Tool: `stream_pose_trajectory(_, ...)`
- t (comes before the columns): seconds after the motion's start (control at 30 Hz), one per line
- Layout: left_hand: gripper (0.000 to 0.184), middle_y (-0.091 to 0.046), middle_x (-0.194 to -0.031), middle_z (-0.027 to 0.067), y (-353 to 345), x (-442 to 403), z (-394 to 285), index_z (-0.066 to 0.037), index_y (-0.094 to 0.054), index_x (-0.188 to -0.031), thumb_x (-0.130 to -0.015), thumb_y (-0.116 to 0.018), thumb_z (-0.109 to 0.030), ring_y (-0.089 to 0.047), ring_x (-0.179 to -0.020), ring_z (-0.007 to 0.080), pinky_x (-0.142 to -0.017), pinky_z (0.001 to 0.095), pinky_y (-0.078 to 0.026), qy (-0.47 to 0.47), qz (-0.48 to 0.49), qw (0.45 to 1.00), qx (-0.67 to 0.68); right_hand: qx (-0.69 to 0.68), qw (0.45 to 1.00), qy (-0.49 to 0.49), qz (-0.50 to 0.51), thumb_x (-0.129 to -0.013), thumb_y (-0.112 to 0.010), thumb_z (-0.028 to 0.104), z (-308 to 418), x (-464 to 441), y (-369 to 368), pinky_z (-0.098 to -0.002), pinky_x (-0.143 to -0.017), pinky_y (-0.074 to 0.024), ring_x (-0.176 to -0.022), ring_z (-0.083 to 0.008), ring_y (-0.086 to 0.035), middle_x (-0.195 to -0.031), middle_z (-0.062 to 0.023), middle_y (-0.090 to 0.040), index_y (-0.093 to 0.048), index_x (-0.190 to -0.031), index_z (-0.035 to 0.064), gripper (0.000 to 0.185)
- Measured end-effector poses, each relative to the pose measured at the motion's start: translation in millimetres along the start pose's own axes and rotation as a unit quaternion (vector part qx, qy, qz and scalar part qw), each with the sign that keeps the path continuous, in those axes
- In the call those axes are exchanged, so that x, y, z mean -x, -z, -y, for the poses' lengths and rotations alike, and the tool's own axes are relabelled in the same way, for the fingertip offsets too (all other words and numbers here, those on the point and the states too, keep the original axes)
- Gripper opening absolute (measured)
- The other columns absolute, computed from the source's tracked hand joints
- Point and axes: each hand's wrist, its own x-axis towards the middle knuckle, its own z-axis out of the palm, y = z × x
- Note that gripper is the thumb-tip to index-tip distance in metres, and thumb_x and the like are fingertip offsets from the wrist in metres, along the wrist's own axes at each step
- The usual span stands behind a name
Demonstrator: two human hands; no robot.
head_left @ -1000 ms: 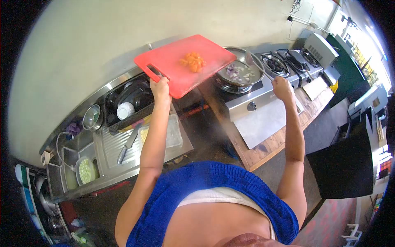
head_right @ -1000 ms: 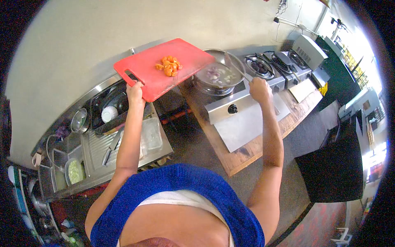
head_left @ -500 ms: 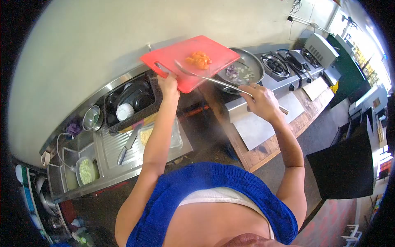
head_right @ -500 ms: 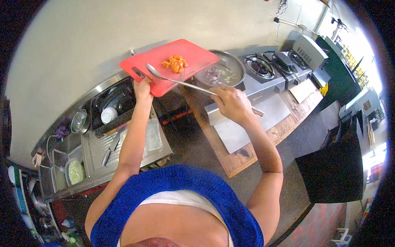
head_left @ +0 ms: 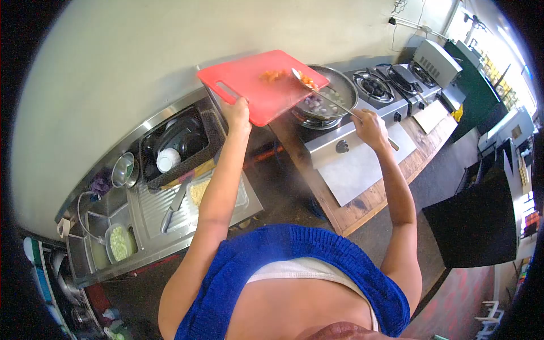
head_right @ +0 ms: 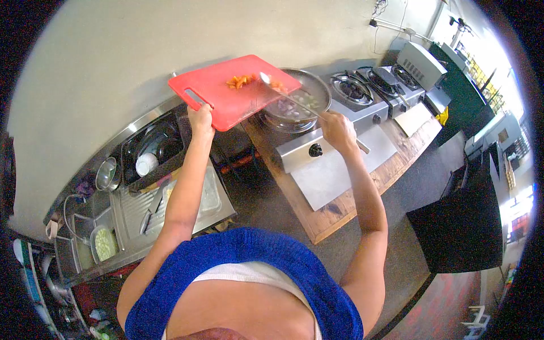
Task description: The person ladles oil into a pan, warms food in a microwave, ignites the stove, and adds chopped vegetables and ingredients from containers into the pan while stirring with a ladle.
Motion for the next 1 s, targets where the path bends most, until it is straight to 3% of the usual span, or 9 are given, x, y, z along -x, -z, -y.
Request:
stream_pose_trajectory(0.2, 0.025, -0.052, -0.076, 0.0011, 3.7, 4.9, -4.7, -0.008, -0.046, -0.08, -0.066, -0.051, 0.012, -0.055, -0.068, 0.0145, -0.063, 0.0288, -0.046, -0.008, -0.011, 1.0, -0.02, 0.076, 0.992, -0.102, 0.025, -0.088, -0.053, 0.02, -35.3, -3.4, -14.3, -0.0451, -0.076, -0.0486, -0.088, -0.0376, -0.061, -0.093, -0.0185, -0.064, -0.066, -0.095, 0.0055, 0.02)
stream_pose_trajectory(0.33, 0.026, -0.053, -0.078, 0.0009, 4.3, 7.7, -8.9, -0.007, -0.049, -0.084, -0.067, -0.051, 0.012, -0.055, -0.069, 0.0145, -0.063, 0.0288, -0.046, 0.007, -0.047, 0.998, -0.046, -0.006, 0.999, -0.035, -0.042, -0.089, -0.051, 0.022, -5.0, -0.9, -16.9, -0.0489, -0.076, -0.0488, -0.087, -0.0399, -0.061, -0.09, -0.0197, -0.063, -0.062, -0.091, 0.0037, 0.022)
stream_pose_trajectory(0.4, 0.045, -0.057, -0.097, 0.0086, 14.4, -2.0, 4.9, -0.001, -0.046, -0.109, -0.066, -0.053, 0.011, -0.06, -0.084, 0.0192, -0.072, 0.0322, -0.049, -0.02, 0.05, 0.998, -0.016, -0.039, 0.998, 0.0, -0.047, -0.089, -0.051, 0.021, 44.1, 0.4, -0.8, -0.0484, -0.075, -0.0495, -0.086, -0.0394, -0.061, -0.091, -0.0195, -0.063, -0.062, -0.094, 0.0036, 0.021)
stream_pose_trajectory(0.43, 0.045, -0.057, -0.097, 0.0086, 14.6, -3.0, 8.5, -0.001, -0.046, -0.109, -0.066, -0.053, 0.011, -0.06, -0.084, 0.0192, -0.072, 0.0322, -0.049, -0.019, 0.051, 0.998, -0.018, -0.071, 0.995, 0.034, -0.053, -0.089, -0.051, 0.02, 64.5, 1.1, 3.4, -0.0479, -0.074, -0.0501, -0.085, -0.0389, -0.062, -0.092, -0.0193, -0.063, -0.061, -0.097, 0.0035, 0.021)
stream_pose_trajectory(0.53, 0.041, -0.058, -0.095, 0.0085, 12.1, -2.7, 10.3, -0.001, -0.047, -0.106, -0.067, -0.054, 0.011, -0.059, -0.08, 0.0183, -0.069, 0.0317, -0.049, 0.002, 0.03, 0.999, -0.027, -0.064, 0.995, 0.077, -0.007, -0.089, -0.054, 0.019, 100.1, -0.1, 2.2, -0.0447, -0.074, -0.0504, -0.086, -0.0379, -0.062, -0.1, -0.0166, -0.063, -0.063, -0.106, 0.0061, 0.023)
stream_pose_trajectory(0.63, 0.039, -0.058, -0.093, 0.0077, 12.0, 2.4, 4.5, -0.001, -0.048, -0.104, -0.067, -0.054, 0.01, -0.059, -0.077, 0.0173, -0.066, 0.0311, -0.048, -0.009, 0.042, 0.999, -0.031, -0.008, 0.998, 0.048, 0.048, -0.089, -0.054, 0.019, 114.6, -5.3, -2.0, -0.0451, -0.073, -0.0508, -0.085, -0.0377, -0.062, -0.1, -0.0153, -0.063, -0.061, -0.109, 0.0072, 0.025)
stream_pose_trajectory(0.83, 0.04, -0.058, -0.088, 0.0069, 15.1, 12.8, -9.7, -0.001, -0.049, -0.104, -0.066, -0.052, 0.012, -0.058, -0.075, 0.0164, -0.065, 0.0301, -0.047, 0.011, 0.028, 0.999, -0.044, 0.024, 0.999, -0.025, 0.037, -0.09, -0.05, 0.019, 64.7, -15.9, -28.8, -0.0478, -0.072, -0.0503, -0.083, -0.0388, -0.062, -0.096, -0.018, -0.062, -0.061, -0.107, 0.0076, 0.024)
stream_pose_trajectory(0.9, 0.024, -0.052, -0.075, 0.0006, 14.1, 17.5, -14.8, -0.01, -0.047, -0.08, -0.067, -0.048, 0.01, -0.054, -0.067, 0.0138, -0.061, 0.0275, -0.044, -0.002, 0.009, 1.0, -0.03, 0.013, 0.999, -0.04, -0.003, -0.09, -0.05, 0.02, 34.5, -16.1, -44.5, -0.0483, -0.074, -0.05, -0.086, -0.0389, -0.062, -0.094, -0.0194, -0.062, -0.061, -0.106, 0.0077, 0.023)
stream_pose_trajectory(1.0, 0.026, -0.051, -0.075, 0.0008, 16.4, 24.0, -27.7, -0.01, -0.047, -0.083, -0.067, -0.048, 0.01, -0.054, -0.068, 0.0143, -0.062, 0.028, -0.044, -0.002, 0.032, 0.998, -0.055, 0.023, 0.997, -0.074, -0.006, -0.09, -0.05, 0.021, 12.8, -11.1, -43.9, -0.0492, -0.075, -0.049, -0.087, -0.0397, -0.061, -0.091, -0.02, -0.063, -0.063, -0.102, 0.007, 0.023)
